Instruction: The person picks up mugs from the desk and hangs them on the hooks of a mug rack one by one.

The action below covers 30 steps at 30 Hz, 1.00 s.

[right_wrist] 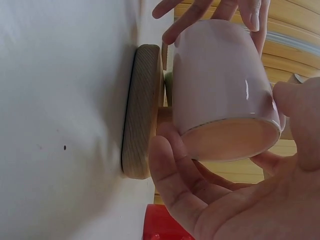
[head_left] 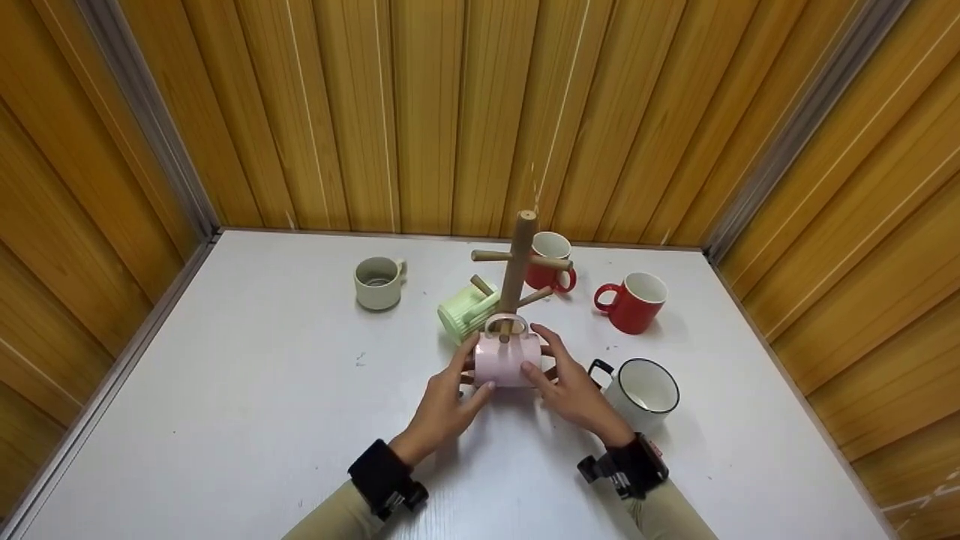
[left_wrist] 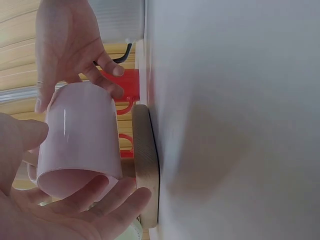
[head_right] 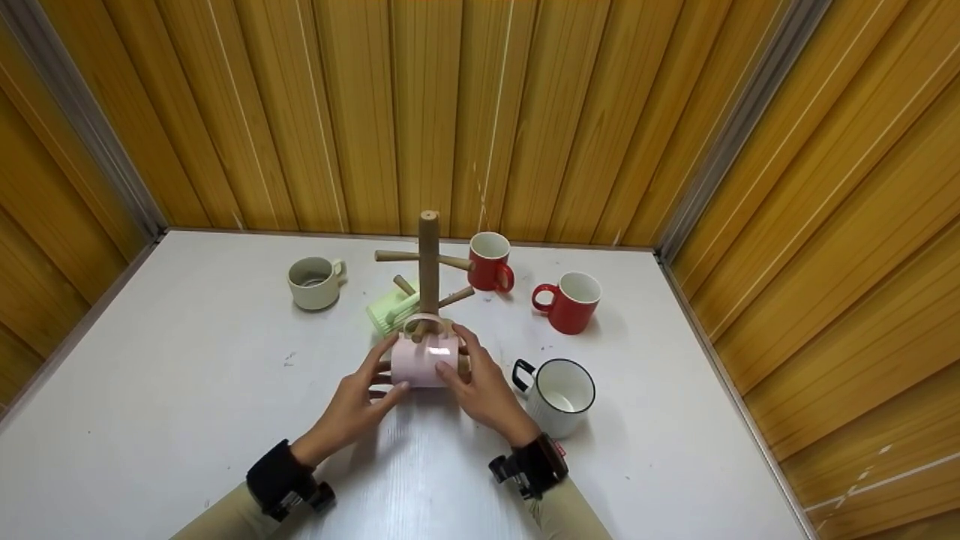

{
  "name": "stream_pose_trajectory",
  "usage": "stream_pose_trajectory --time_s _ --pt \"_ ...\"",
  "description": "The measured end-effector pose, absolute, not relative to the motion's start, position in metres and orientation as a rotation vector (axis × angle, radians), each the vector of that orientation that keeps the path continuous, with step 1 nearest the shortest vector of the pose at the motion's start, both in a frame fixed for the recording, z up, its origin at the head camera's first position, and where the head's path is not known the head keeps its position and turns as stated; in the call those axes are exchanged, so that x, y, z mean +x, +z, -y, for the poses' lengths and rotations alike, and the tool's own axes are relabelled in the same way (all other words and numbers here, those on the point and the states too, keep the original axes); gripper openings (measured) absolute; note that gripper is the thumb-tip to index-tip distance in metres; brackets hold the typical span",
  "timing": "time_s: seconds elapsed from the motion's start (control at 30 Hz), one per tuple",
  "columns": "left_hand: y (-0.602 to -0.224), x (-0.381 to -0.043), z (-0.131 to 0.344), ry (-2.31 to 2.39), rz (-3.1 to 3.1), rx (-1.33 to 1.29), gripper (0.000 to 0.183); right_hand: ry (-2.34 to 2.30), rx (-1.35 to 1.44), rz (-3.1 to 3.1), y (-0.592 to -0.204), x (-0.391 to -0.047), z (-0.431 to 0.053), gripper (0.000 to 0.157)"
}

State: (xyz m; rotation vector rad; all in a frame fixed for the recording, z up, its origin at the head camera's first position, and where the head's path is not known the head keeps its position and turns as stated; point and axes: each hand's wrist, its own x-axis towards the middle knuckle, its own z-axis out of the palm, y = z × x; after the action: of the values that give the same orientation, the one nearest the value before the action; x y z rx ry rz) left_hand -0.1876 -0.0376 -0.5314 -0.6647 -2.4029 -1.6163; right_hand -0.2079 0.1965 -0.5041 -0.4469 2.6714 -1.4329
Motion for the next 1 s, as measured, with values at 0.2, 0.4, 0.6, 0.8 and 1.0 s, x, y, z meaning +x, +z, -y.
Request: stream_pose_trajectory --time_s 0.2,0.4,0.6,0.8,1.0 --pt "-0.5298 -0.1859 0.0382 -1.608 2.402 -0.665 0.074 -1.440 -0.474 -2.663 -0.5062 -0.2072 -0.1958 0.065" --pt "-0.5280 -0.1845 0.0391 -1.575 2.381 -0.672 0.072 -1.475 -0.473 -2.647 -0.5052 -0.2056 -0.1951 0.063" --pt "-0.5279 -0.1847 0.0397 -1.562 2.374 -0.676 0.071 -1.473 -0.488 -2.645 -0.5048 -0.2053 -0.1953 0.062" --pt "-0.5285 -0.1860 0.0400 -1.551 2.347 -0.688 0.071 -1.449 -0.495 -2.654 -0.5068 -0.2071 -0.1953 0.064" --pt "-0.5276 -0.1863 0.0396 -1.497 2.322 -0.683 0.071 -1.452 -0.505 -2.649 -0.5080 -0.2074 -0.1958 0.063"
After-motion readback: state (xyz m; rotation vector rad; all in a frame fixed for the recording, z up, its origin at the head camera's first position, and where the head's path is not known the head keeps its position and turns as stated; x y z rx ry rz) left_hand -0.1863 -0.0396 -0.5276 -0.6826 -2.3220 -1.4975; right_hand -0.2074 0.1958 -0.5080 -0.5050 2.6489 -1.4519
